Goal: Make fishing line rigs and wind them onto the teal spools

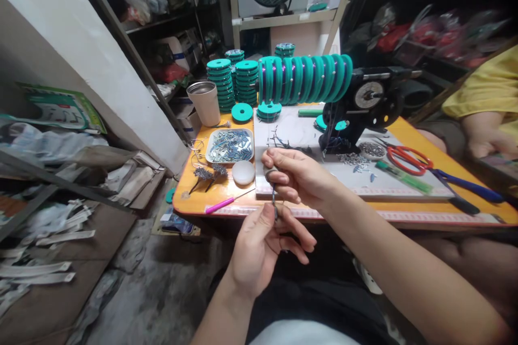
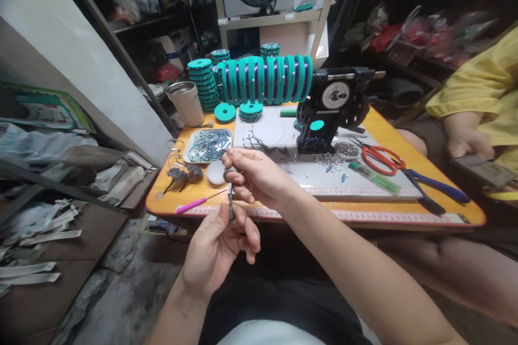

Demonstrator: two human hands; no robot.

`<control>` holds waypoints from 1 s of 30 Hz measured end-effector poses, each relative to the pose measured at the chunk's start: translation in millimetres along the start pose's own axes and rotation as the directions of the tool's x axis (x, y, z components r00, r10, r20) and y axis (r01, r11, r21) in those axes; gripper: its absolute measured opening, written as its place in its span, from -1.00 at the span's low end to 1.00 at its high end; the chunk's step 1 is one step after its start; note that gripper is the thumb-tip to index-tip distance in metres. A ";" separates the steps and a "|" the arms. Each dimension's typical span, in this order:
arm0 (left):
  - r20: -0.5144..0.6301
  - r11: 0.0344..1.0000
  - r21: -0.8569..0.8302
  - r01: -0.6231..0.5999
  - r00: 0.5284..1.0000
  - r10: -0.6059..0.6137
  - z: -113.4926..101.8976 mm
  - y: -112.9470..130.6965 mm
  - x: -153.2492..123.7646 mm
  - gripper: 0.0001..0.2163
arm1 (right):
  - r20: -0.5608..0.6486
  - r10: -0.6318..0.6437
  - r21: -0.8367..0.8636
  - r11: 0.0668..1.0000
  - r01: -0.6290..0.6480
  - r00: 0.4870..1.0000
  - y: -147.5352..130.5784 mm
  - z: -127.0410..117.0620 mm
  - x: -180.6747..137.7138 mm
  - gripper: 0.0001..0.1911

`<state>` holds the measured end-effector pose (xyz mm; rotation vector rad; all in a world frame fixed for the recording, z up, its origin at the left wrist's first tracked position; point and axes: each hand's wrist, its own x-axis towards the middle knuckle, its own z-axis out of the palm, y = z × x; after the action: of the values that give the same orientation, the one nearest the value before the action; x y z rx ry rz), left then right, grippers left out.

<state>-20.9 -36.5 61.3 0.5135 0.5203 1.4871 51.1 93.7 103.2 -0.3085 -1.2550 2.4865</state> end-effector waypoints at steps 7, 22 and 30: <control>-0.007 0.984 -0.127 0.127 0.992 -0.129 7.9 -8.4 -15.3 -0.61 | -0.045 -0.027 -0.049 0.998 0.025 0.999 -2.5 3.2 -9.0 -0.73; 0.023 0.944 -0.225 0.242 0.970 -0.243 3.2 -23.0 -40.7 -0.52 | -0.063 -0.033 -0.026 0.999 0.031 0.997 -1.9 -1.6 -11.4 -0.76; -0.065 0.972 0.229 0.047 0.997 -0.032 0.0 -12.2 -32.1 -0.65 | -0.039 -0.139 -0.341 0.933 0.117 0.990 -10.9 -3.9 -14.8 -0.70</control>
<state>-11.8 -68.9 54.2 0.6371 0.7532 1.4151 68.2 96.8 110.3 -0.3718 -1.6211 2.1293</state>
